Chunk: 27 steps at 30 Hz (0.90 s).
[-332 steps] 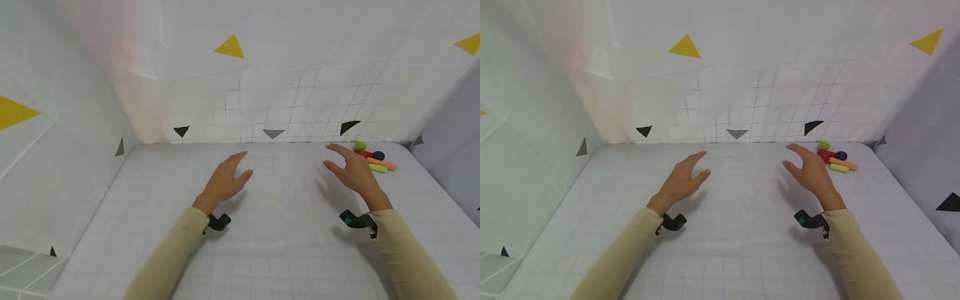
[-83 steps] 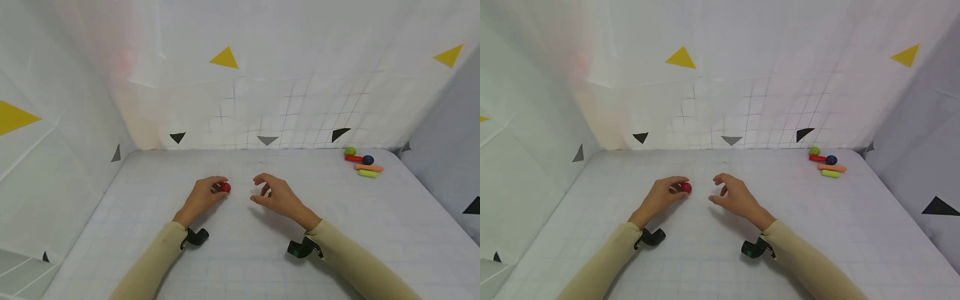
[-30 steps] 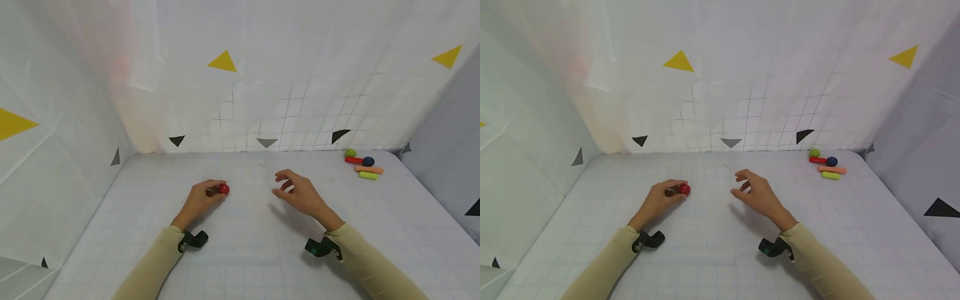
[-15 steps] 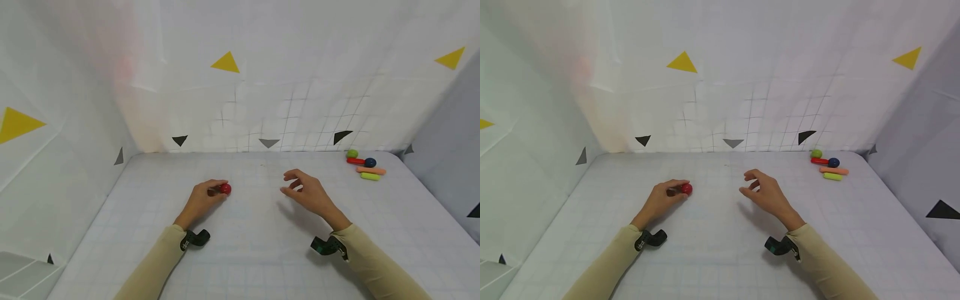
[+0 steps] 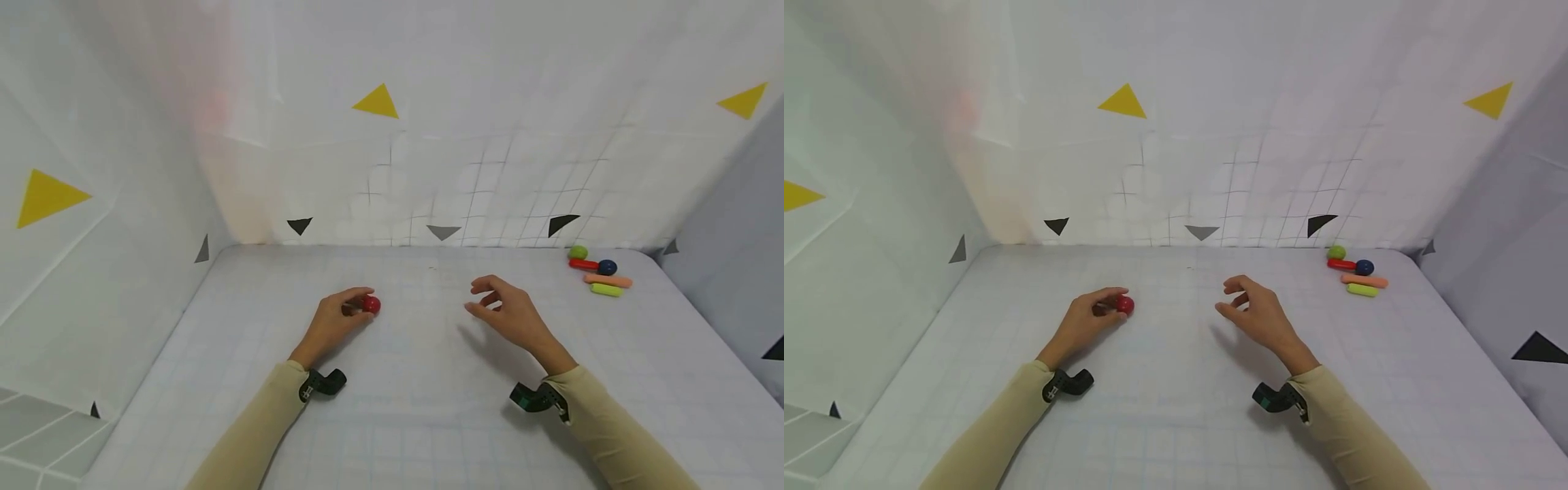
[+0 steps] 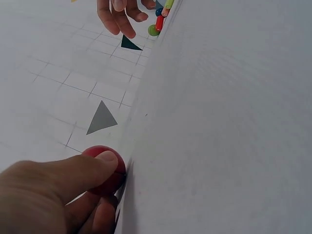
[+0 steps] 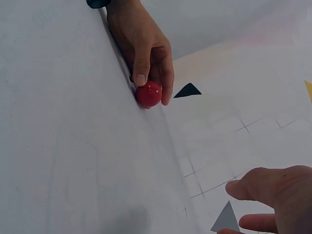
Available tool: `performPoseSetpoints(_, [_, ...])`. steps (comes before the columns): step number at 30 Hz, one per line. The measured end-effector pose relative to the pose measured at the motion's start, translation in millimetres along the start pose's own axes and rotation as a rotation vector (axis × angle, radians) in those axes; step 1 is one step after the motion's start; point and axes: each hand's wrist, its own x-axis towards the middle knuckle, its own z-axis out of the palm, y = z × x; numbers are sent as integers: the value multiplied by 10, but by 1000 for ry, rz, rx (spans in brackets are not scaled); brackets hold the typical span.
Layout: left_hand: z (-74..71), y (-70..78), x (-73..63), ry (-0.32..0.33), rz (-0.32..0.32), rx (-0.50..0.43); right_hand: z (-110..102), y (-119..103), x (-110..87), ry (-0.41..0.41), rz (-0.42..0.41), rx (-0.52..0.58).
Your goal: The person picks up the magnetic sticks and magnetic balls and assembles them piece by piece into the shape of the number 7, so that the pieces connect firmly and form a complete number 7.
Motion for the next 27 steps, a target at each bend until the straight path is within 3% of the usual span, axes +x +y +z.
performPoseSetpoints(15, [11, -12, 28, 13, -31, 5, -76, 18, -10, 6, 42, -10])
performPoseSetpoints(27, [35, -33, 45, 34, -64, -51, -366, 114, -56, 38, 90, -29])
